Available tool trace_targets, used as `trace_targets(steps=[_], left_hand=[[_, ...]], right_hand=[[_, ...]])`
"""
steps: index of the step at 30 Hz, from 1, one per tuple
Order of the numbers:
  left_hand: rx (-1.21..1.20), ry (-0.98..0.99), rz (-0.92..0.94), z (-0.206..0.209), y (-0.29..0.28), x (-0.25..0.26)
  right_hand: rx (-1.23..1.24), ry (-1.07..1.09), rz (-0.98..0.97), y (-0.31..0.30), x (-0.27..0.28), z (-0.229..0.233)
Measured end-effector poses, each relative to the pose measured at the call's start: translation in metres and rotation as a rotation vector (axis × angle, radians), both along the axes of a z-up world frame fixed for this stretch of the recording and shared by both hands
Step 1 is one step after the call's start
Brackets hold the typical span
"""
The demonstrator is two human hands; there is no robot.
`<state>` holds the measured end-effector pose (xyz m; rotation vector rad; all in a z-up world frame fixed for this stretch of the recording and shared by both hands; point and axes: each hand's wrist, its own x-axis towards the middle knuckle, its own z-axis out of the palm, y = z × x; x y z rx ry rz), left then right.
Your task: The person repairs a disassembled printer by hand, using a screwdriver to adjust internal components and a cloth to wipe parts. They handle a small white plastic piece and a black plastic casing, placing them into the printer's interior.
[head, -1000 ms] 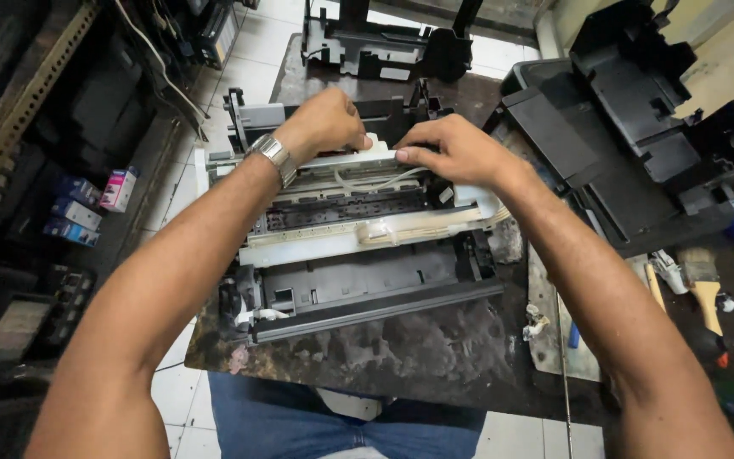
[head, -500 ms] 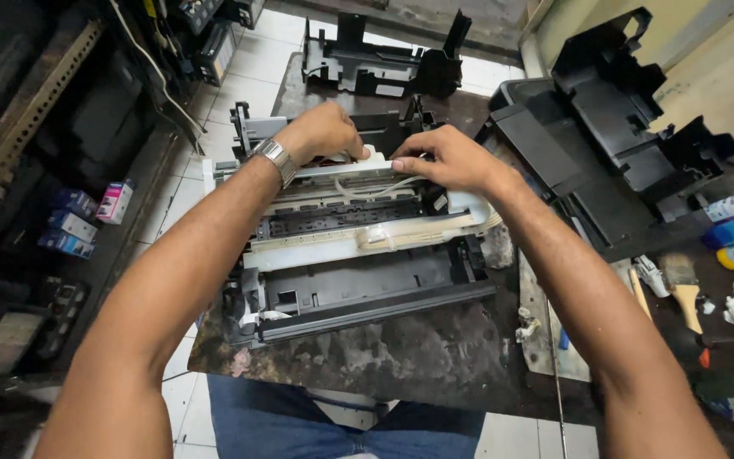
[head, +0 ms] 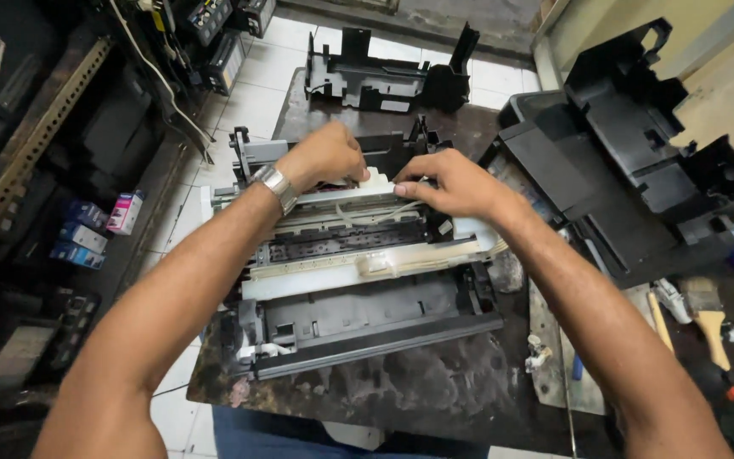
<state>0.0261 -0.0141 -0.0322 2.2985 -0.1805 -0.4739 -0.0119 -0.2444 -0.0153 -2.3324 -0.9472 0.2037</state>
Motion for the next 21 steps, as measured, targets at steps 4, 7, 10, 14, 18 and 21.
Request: trace_targets(steps=[4,7,10,14,18,21], left_hand=[[0.015,-0.011,-0.014,0.015,0.002,-0.006],[0.096,-0.005,-0.054,0.016,0.003,0.002],[0.056,0.021,-0.031,0.017,0.009,0.003],[0.034,-0.003,0.006,0.033,0.02,-0.013],[-0.148,-0.058,0.06,0.048,0.037,-0.035],[-0.228,-0.124,0.056,0.058,0.048,-0.047]], right_hand=[[0.002,-0.046,0.013,0.004,-0.003,0.004],[0.006,0.034,-0.058,0.006,-0.012,0.015],[0.022,0.057,-0.105,0.007,-0.015,0.022],[0.072,0.088,-0.186,0.0,-0.014,0.022],[0.161,0.119,-0.256,-0.002,-0.014,0.02],[0.262,0.097,-0.278,-0.001,-0.026,0.026]])
